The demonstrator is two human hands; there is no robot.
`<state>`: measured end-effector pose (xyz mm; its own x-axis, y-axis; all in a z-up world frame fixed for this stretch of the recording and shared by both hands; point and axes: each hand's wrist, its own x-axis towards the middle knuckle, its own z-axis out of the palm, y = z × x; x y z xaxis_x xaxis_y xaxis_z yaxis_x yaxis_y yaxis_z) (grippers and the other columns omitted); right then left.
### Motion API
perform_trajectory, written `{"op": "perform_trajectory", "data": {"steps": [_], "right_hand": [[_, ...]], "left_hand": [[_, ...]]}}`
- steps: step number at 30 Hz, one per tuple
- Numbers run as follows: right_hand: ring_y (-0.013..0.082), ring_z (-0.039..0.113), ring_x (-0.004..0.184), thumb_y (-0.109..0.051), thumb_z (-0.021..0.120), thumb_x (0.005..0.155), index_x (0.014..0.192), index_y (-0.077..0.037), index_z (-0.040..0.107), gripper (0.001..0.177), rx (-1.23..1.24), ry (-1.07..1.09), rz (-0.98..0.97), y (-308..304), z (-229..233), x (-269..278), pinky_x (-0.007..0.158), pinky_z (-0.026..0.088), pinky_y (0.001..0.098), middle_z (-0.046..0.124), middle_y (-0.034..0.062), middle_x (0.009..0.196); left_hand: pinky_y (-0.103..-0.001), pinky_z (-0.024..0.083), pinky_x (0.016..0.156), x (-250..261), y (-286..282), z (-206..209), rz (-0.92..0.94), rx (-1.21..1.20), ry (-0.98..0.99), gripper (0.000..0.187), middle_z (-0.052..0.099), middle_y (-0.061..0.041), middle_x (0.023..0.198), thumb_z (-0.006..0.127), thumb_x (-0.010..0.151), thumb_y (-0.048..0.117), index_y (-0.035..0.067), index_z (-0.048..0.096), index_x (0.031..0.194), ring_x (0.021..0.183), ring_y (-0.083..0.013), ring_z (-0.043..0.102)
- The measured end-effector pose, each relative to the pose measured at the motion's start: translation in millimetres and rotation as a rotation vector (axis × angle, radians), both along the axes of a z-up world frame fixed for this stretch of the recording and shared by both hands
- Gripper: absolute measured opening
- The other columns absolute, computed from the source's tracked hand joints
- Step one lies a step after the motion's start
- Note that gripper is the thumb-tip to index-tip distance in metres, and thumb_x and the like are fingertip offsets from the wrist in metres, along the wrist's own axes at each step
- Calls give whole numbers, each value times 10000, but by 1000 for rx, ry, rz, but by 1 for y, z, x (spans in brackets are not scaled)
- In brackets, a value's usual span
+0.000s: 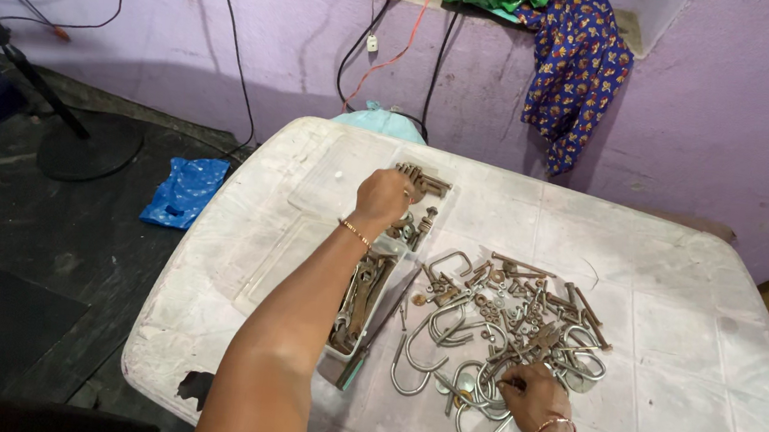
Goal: The person sorts a mixed pile of metal hardware on a white table, separating items by type. They pick up bolts, nuts, washers, and hooks, placing them into a clear plastic organizer or back onto the table in distinct groups.
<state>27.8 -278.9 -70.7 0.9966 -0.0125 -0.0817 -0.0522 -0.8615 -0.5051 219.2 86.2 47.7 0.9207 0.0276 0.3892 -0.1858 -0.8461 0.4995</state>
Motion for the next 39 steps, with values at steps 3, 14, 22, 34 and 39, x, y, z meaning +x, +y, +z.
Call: {"op": "perform_trajectory", "data": {"steps": [3, 14, 22, 34, 39], "right_hand": [[235, 738, 880, -274, 787, 765, 921, -186, 817, 181, -15, 3, 73, 2, 28, 5, 798, 584, 372, 757, 43, 1002], [229, 741, 813, -314, 743, 911, 978, -179, 812, 166, -42, -374, 359, 146, 186, 147, 773, 578, 376, 767, 50, 1030], [214, 735, 792, -268, 796, 846, 1052, -170, 803, 229, 160, -454, 356, 164, 137, 177, 769, 594, 336, 763, 93, 1055], [141, 687, 677, -219, 816, 817, 1002, -118, 830, 211, 250, -308, 68, 13, 29, 46, 632, 562, 292, 780, 65, 883], [96, 674, 688, -142, 811, 834, 1008, -81, 820, 185, 445, -293, 12, -8, 1, 21, 633, 549, 251, 802, 49, 901]], "left_hand": [[-414, 576, 771, -28, -6, -2, 17, -78, 101, 197, 751, -147, 929, 810, 771, 149, 178, 814, 966, 819, -324, 732], [-499, 547, 700, -177, -44, -34, -38, -113, 51, 97, 714, -188, 837, 721, 842, 119, 50, 787, 825, 772, -393, 689], [-496, 550, 749, -187, -63, -63, -133, -151, -86, 149, 698, -198, 848, 653, 786, 11, 17, 771, 876, 846, -398, 679], [-460, 587, 808, -95, -86, -134, -91, 197, 161, 228, 717, -289, 1001, 551, 865, 31, -36, 767, 890, 913, -404, 728], [-462, 592, 819, -85, -90, -138, -89, 267, 278, 242, 730, -260, 997, 544, 893, 59, -16, 773, 912, 946, -389, 731]]}}
